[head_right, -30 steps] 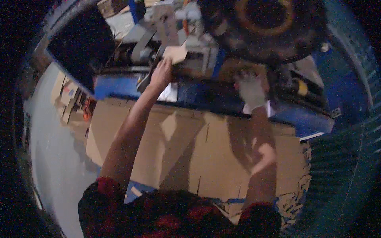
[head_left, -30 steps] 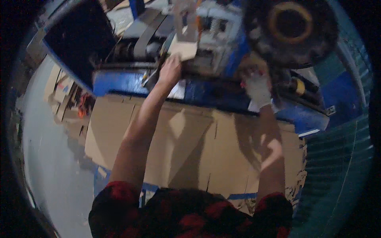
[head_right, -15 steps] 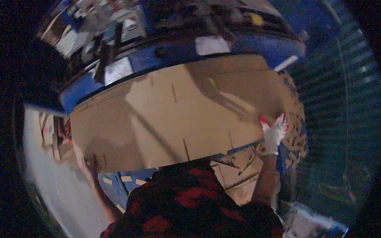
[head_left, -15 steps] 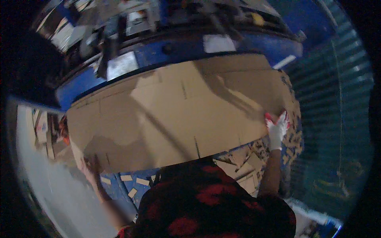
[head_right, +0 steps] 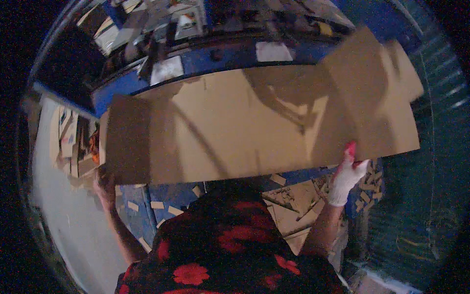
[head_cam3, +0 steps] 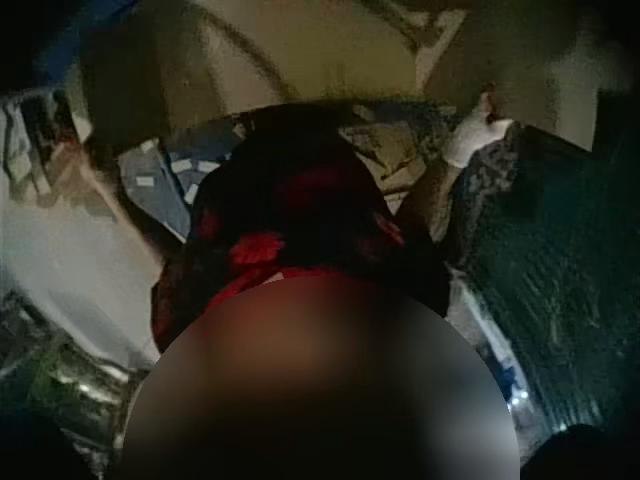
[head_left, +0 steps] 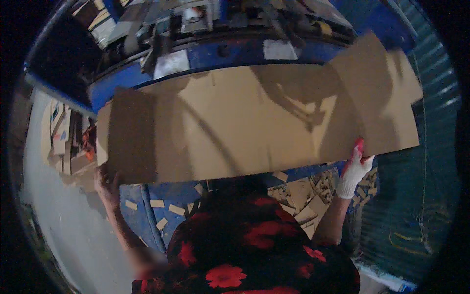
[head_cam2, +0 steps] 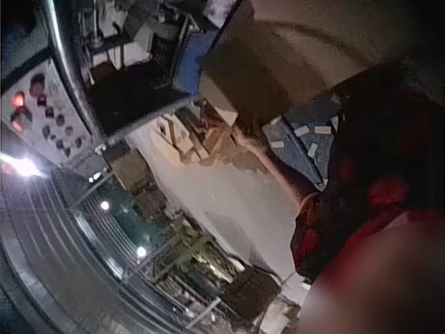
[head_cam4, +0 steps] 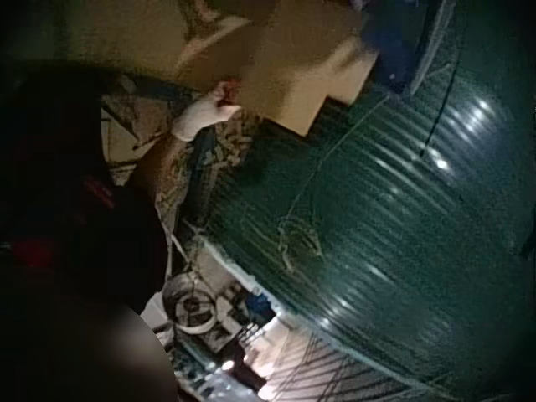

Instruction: The person repeatedly folds flat cardboard sheets into box shapes using a machine. They feed each sheet into the machine, fold the flaps, and place the finished box aside.

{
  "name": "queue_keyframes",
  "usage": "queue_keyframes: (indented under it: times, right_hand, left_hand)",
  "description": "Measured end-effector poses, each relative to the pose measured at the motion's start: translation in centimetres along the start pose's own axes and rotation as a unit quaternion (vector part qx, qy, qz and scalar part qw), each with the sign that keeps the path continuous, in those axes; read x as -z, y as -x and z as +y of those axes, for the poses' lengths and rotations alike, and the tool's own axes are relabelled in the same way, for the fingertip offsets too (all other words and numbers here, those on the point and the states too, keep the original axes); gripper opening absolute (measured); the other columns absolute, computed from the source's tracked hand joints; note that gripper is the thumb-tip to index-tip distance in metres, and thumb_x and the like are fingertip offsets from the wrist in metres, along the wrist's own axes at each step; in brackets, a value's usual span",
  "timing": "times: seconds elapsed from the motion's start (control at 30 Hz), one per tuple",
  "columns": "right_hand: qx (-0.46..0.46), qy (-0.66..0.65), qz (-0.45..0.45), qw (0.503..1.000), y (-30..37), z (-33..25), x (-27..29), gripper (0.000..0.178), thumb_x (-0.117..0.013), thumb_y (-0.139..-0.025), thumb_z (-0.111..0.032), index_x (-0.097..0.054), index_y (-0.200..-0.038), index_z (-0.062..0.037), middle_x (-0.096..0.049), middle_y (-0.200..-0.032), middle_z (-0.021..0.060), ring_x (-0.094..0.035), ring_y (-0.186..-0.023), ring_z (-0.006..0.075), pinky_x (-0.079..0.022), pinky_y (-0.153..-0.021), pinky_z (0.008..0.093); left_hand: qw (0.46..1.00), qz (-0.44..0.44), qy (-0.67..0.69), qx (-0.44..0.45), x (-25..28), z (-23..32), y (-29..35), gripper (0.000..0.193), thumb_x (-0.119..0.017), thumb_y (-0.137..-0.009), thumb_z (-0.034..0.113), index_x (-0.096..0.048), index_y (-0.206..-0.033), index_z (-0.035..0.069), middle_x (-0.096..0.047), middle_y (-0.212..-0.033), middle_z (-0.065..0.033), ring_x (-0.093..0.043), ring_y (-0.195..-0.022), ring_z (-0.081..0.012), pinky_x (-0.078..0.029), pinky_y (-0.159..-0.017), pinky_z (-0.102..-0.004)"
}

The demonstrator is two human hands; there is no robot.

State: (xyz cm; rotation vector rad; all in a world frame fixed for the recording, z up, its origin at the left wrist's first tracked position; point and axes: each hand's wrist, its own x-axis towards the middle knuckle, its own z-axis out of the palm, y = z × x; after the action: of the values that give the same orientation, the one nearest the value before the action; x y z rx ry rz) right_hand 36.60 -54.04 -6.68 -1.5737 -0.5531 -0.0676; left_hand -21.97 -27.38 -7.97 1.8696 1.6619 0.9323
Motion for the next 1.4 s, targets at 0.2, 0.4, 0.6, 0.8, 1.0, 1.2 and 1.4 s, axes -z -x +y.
queue_keyframes:
  times: [0.2, 0.4, 0.6, 0.8, 1.0, 1.2, 1.4]
  right_hand:
    - [0.386, 0.367, -0.486, 0.693, 5.6, -3.6, -9.5, 0.055, -0.067, -0.075, -0.027, -0.053, -0.127, -0.0156, -0.049, -0.131, 0.0138, -0.05, -0.118, 0.0341, -0.031, -0.102, 0.0588]
    - [0.49, 0.389, -0.499, 0.6, 3.8, -2.0, -10.7, 0.047, -0.056, -0.078, -0.02, -0.054, -0.125, -0.0166, -0.052, -0.124, 0.014, -0.051, -0.115, 0.0354, -0.038, -0.096, 0.0574]
    - [0.55, 0.316, -0.416, 0.652, -0.5, -0.3, -17.0, 0.045, -0.056, -0.077, -0.015, -0.057, -0.122, -0.014, -0.054, -0.124, 0.0122, -0.051, -0.114, 0.0357, -0.043, -0.091, 0.052]
    - [0.58, 0.305, -0.382, 0.652, -4.1, 2.2, -21.6, 0.04, -0.054, -0.08, -0.017, -0.062, -0.12, -0.0175, -0.055, -0.125, 0.0112, -0.051, -0.114, 0.0328, -0.043, -0.093, 0.0517]
    - [0.603, 0.265, -0.363, 0.659, -8.1, 4.0, -25.2, 0.04, -0.059, -0.08, -0.019, -0.06, -0.12, -0.0172, -0.054, -0.118, 0.0115, -0.053, -0.111, 0.0321, -0.042, -0.097, 0.0501]
    - [0.606, 0.271, -0.412, 0.624, -9.6, 5.1, -27.2, 0.043, -0.053, -0.081, -0.016, -0.057, -0.124, -0.0158, -0.053, -0.116, 0.0125, -0.052, -0.113, 0.0372, -0.042, -0.098, 0.0532]
    - [0.598, 0.278, -0.432, 0.616, -11.3, 4.7, -28.6, 0.045, -0.048, -0.084, -0.017, -0.053, -0.128, -0.0134, -0.052, -0.125, 0.0159, -0.05, -0.113, 0.0391, -0.042, -0.097, 0.0542]
  left_hand:
    - [0.958, -0.067, 0.275, 0.054, -8.2, 4.2, 3.7, 0.058, -0.073, -0.075, 0.01, -0.049, -0.127, -0.001, -0.056, -0.123, -0.012, -0.054, -0.112, -0.0248, -0.042, -0.097, -0.0364]
    - [0.959, -0.042, 0.034, -0.279, -15.0, 7.8, 1.8, 0.066, -0.066, -0.07, -0.004, -0.049, -0.133, 0.002, -0.054, -0.132, -0.0163, -0.05, -0.124, -0.0316, -0.04, -0.102, -0.0409]
    - [0.935, -0.034, -0.052, -0.348, -15.2, 12.1, -5.7, 0.06, -0.059, -0.075, 0.0, -0.049, -0.134, 0.006, -0.051, -0.134, -0.0154, -0.046, -0.127, -0.0351, -0.04, -0.105, -0.0421]
    - [0.927, -0.023, -0.074, -0.368, -18.5, 12.1, -11.1, 0.053, -0.055, -0.08, 0.002, -0.05, -0.133, 0.007, -0.05, -0.135, -0.0136, -0.043, -0.129, -0.0347, -0.038, -0.106, -0.0418]
    - [0.927, -0.034, -0.093, -0.361, -20.6, 12.4, -14.8, 0.049, -0.049, -0.084, 0.0, -0.049, -0.133, 0.004, -0.049, -0.137, -0.0137, -0.043, -0.129, -0.0348, -0.038, -0.106, -0.0422]
    - [0.915, -0.018, -0.097, -0.39, -21.8, 12.5, -16.6, 0.047, -0.05, -0.085, 0.003, -0.051, -0.132, 0.004, -0.05, -0.136, -0.0142, -0.043, -0.129, -0.0345, -0.037, -0.106, -0.0424]
    - [0.905, -0.014, -0.113, -0.409, -22.3, 13.1, -18.7, 0.046, -0.05, -0.085, 0.003, -0.052, -0.131, 0.001, -0.052, -0.134, -0.0154, -0.045, -0.128, -0.0346, -0.039, -0.105, -0.0417]
